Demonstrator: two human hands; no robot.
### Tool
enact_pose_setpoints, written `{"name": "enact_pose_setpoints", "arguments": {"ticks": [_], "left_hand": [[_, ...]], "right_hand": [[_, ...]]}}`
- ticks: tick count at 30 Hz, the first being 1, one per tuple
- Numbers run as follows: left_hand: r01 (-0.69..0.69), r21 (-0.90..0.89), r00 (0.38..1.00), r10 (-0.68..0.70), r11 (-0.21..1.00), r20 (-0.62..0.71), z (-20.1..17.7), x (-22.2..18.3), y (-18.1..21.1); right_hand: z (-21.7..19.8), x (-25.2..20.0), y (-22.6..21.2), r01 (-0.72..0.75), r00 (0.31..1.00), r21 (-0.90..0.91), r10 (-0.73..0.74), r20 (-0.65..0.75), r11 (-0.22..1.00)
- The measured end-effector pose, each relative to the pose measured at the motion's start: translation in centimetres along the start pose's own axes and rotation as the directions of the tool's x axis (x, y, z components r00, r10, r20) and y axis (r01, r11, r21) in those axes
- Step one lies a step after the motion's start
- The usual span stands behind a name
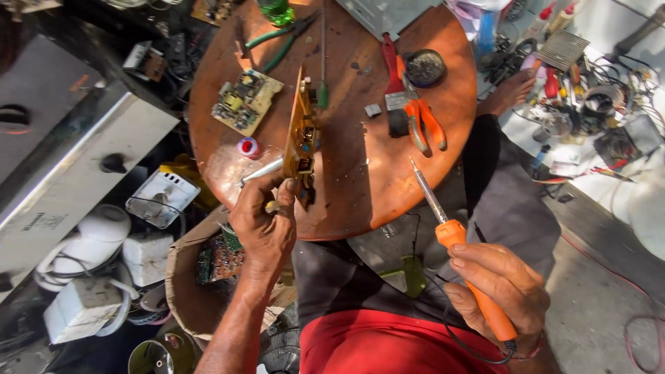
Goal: Desoldering and removing electronic components from a circuit board using a soldering iron and pliers.
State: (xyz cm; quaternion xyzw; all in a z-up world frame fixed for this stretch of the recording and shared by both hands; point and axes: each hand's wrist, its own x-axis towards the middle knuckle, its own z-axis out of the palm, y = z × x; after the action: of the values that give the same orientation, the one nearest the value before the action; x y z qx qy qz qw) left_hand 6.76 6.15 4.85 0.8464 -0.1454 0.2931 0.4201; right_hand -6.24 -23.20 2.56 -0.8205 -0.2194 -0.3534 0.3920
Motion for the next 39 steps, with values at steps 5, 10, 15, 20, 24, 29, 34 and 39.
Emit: {"name": "enact_pose_setpoints", "arguments": {"ticks": [5,10,15,20,24,29,34,39], "left_hand": [[0.316,-0.253,0.929,-0.352,0.914,-0.111,-0.6,-1.1,-1.2],[0.539,-0.283,0.798,-0.588,0.794,-0.131,-1.2,-2.1,-2.0],[0.573,-0.545,0.685,-0.723,0.612,-0.092,-0.6,-6.1,-5.4],[0.728,-0.456,0.606,-0.792,0.513,0.077,-1.5,-7.7,-4.8],[0.802,-0.165,0.596,-0.749,0.575,0.288,-2.8,-7.6,-4.5],[0.596,0.327,0.678,-0.678,0.733,0.284,-3.5,-8.3,-5.8],[0.231,0.208,0.818,-0.306,0.950,0.488,-2.8,-8.9,-7.3],[0.195,0.217,0.739,-0.289,0.957,0.608,-2.0,-7.5,-6.9]], "right_hand": [[0.7,-0.5,0.0,-0.049,0.998,0.019,0.048,0.049,0.999],[0.9,-0.6,-0.3,-0.103,0.992,0.035,0.101,0.078,0.994],[1.0,-1.0,-0.7,-0.134,0.986,-0.002,0.134,0.096,0.991],[1.3,-0.6,-1.4,-0.191,0.972,0.027,0.185,0.143,0.981],[1.9,-0.8,-0.8,-0.101,0.988,0.002,0.100,0.114,0.995],[2.3,-2.1,0.5,0.008,0.994,0.025,-0.010,0.109,1.000],[2.5,-2.0,0.2,-0.027,0.995,0.017,0.026,0.096,0.999],[2.8,-1.4,-0.2,-0.073,0.991,0.030,0.069,0.111,0.997]]}}
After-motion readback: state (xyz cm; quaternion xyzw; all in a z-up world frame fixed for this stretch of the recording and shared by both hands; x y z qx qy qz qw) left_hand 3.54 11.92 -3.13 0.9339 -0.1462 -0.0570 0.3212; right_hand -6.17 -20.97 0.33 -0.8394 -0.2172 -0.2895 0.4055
